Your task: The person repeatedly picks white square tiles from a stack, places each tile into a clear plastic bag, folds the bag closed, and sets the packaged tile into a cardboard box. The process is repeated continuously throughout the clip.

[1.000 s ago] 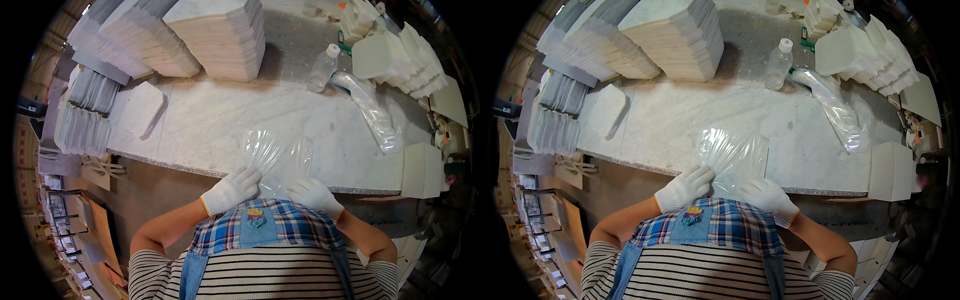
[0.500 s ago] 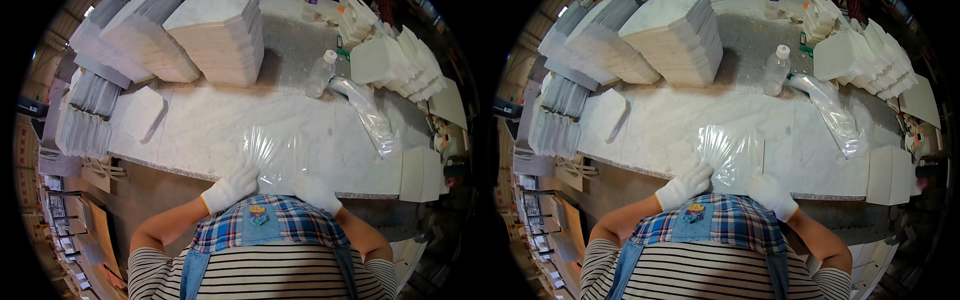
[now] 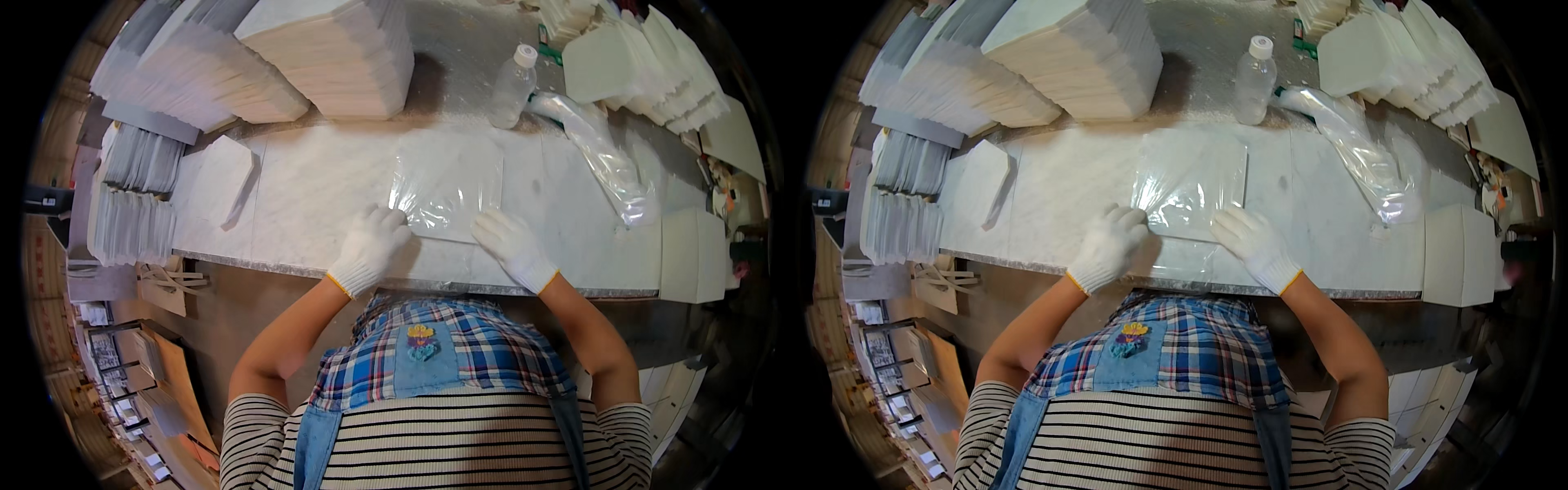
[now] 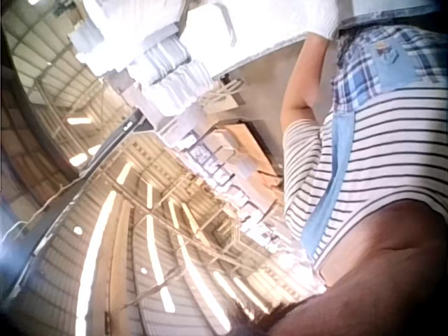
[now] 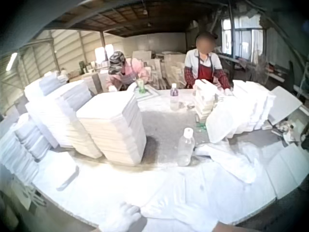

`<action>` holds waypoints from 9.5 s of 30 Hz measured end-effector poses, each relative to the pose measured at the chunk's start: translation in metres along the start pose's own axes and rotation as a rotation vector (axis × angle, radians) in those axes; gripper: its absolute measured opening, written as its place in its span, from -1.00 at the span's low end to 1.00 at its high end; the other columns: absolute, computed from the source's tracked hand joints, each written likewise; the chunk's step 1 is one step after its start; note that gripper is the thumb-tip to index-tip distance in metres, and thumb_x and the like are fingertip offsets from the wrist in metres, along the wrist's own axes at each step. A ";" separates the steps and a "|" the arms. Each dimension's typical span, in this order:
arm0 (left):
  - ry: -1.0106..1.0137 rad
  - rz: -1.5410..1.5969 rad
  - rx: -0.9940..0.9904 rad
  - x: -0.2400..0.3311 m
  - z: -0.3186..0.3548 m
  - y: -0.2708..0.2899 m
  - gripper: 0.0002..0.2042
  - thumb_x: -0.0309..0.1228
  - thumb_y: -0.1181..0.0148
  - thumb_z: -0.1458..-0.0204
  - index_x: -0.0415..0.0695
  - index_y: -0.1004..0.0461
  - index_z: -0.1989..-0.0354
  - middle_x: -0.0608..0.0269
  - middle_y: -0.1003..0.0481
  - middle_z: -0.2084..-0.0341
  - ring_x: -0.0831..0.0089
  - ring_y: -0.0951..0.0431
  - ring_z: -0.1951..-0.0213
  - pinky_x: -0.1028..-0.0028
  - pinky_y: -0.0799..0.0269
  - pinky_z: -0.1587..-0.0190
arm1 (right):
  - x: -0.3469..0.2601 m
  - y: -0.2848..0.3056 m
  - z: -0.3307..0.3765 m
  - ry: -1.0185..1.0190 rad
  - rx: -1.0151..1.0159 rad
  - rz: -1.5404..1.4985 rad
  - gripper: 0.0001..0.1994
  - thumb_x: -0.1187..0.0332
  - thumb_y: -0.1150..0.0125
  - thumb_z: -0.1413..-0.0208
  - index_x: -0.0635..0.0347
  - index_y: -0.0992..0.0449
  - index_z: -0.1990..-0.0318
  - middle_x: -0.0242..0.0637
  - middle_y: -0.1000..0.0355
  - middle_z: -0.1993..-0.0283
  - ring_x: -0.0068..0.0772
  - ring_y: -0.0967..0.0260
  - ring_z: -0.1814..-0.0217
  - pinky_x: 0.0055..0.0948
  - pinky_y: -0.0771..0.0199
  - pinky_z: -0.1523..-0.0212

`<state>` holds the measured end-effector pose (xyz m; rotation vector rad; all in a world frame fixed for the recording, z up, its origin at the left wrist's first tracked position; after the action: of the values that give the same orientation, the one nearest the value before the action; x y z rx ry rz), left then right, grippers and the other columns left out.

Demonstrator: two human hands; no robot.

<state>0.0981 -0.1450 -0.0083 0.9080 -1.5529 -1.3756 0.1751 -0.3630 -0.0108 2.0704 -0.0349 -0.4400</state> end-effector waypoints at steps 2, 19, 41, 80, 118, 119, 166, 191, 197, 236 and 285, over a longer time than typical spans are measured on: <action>0.077 0.003 -0.021 0.004 -0.018 0.020 -0.74 -0.33 -0.21 0.04 -0.13 -0.45 0.18 0.11 -0.46 0.05 0.05 -0.47 0.04 0.12 -0.34 -0.12 | 0.001 -0.003 0.003 -0.036 -0.007 -0.001 -0.68 0.49 -0.20 0.10 0.21 -0.50 0.11 -0.19 -0.45 -0.04 -0.10 -0.42 -0.07 -0.23 -0.51 0.11; -0.240 0.042 -0.048 0.039 -0.079 -0.015 -0.32 0.02 -0.24 0.00 0.01 -0.31 -0.30 -0.02 -0.21 -0.30 -0.08 -0.08 -0.36 -0.22 0.17 -0.38 | -0.067 -0.026 0.047 -1.055 -0.319 -0.338 -0.57 -0.07 -0.23 -0.14 0.16 -0.53 0.19 -0.12 -0.56 0.36 -0.02 -0.57 0.30 -0.14 -0.55 0.28; -0.248 0.088 0.000 0.038 -0.077 -0.016 -0.34 -0.05 -0.30 0.04 -0.03 -0.32 -0.25 0.03 -0.25 -0.23 -0.13 -0.11 -0.33 -0.20 0.09 -0.36 | -0.058 -0.036 0.033 -1.130 -0.168 -0.084 -0.71 0.17 -0.23 -0.15 0.24 -0.50 0.19 0.01 -0.53 0.26 0.16 -0.50 0.24 -0.01 -0.49 0.20; -0.326 0.495 -0.033 0.016 -0.084 -0.032 -0.57 -0.15 0.00 -0.23 -0.15 -0.41 -0.15 0.06 -0.39 -0.12 0.08 -0.24 -0.27 0.02 0.06 -0.38 | -0.014 -0.045 0.037 -1.219 0.787 -1.740 -0.54 0.44 -0.02 -0.34 0.38 -0.21 -0.34 -0.24 -0.44 0.11 -0.59 -0.39 0.32 -0.56 -0.45 0.36; 0.228 1.631 -0.334 -0.030 -0.247 0.022 -0.34 0.17 0.07 -0.28 -0.18 -0.36 -0.27 0.12 -0.54 -0.01 0.35 -0.55 0.05 0.35 -0.47 -0.04 | 0.037 -0.053 -0.088 -0.328 -0.092 0.160 -0.47 -0.01 -0.21 -0.07 0.04 -0.49 -0.14 -0.12 -0.36 -0.21 0.00 -0.18 -0.35 0.13 -0.03 -0.36; 0.195 1.523 -0.158 -0.047 -0.247 0.040 -0.33 0.20 0.06 -0.26 -0.19 -0.41 -0.23 0.12 -0.56 0.00 0.33 -0.56 0.02 0.34 -0.44 -0.11 | 0.047 -0.042 -0.096 -0.342 -0.110 0.176 -0.47 -0.02 -0.20 -0.08 0.04 -0.49 -0.16 -0.12 -0.36 -0.21 0.02 -0.17 -0.36 0.14 -0.03 -0.36; 0.966 2.307 0.267 0.076 0.097 -0.034 -0.43 -0.54 -0.21 -0.05 -0.39 -0.22 -0.27 -0.05 -0.43 -0.10 0.12 -0.48 -0.14 0.12 -0.52 -0.15 | -0.040 -0.041 0.006 -1.013 -0.125 0.006 -0.26 -0.21 -0.31 0.01 0.17 -0.39 -0.18 -0.07 -0.47 0.06 0.02 -0.43 0.01 -0.10 -0.43 0.02; 0.175 1.574 -0.952 0.295 -0.183 -0.041 -0.59 -0.38 -0.28 -0.08 -0.42 -0.51 -0.05 -0.07 -0.58 0.04 0.25 -0.59 -0.01 0.36 -0.47 -0.12 | -0.086 0.056 0.351 -1.449 1.669 -1.154 -0.65 0.29 -0.23 -0.27 0.32 -0.49 -0.11 -0.30 -0.53 0.03 -0.45 -0.50 0.09 -0.44 -0.56 0.04; 0.158 1.797 -1.188 0.446 -0.236 -0.067 -0.62 -0.42 -0.30 -0.11 -0.39 -0.49 -0.05 -0.02 -0.58 0.09 0.29 -0.61 0.05 0.35 -0.53 -0.05 | -0.091 0.100 0.477 -1.402 1.950 -1.019 -0.62 0.15 -0.23 -0.28 0.27 -0.50 -0.07 -0.34 -0.54 0.07 -0.48 -0.50 0.13 -0.44 -0.56 0.09; -0.133 0.440 -0.067 0.447 -0.498 -0.024 -0.09 0.23 -0.24 0.04 -0.12 -0.17 -0.39 -0.26 -0.30 -0.23 -0.08 -0.36 -0.24 0.13 -0.30 -0.23 | 0.165 0.201 0.497 -1.380 1.919 -0.947 -0.63 0.30 -0.33 -0.20 0.29 -0.47 -0.09 -0.29 -0.53 0.01 -0.42 -0.48 0.02 -0.36 -0.50 -0.02; 0.432 0.956 0.061 0.271 -0.197 -0.062 -0.61 -0.10 -0.10 -0.23 -0.15 -0.55 -0.03 -0.07 -0.60 0.21 -0.01 -0.62 0.17 0.21 -0.52 0.10 | 0.207 0.189 0.121 -0.608 0.167 0.374 -0.63 0.19 -0.29 -0.01 -0.03 -0.53 -0.01 -0.22 -0.50 0.10 -0.09 -0.43 0.03 -0.09 -0.42 0.01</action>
<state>0.1774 -0.4757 -0.0279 0.3437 -1.3873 -0.4152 0.3582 -0.6036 0.0326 1.9565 -0.8282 -0.8327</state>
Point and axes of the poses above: each hand's wrist, its own z-axis away from the middle knuckle, its own y-axis out of the back of the hand, x = y × z, the point moved 6 cm from there along -z, towards the middle knuckle
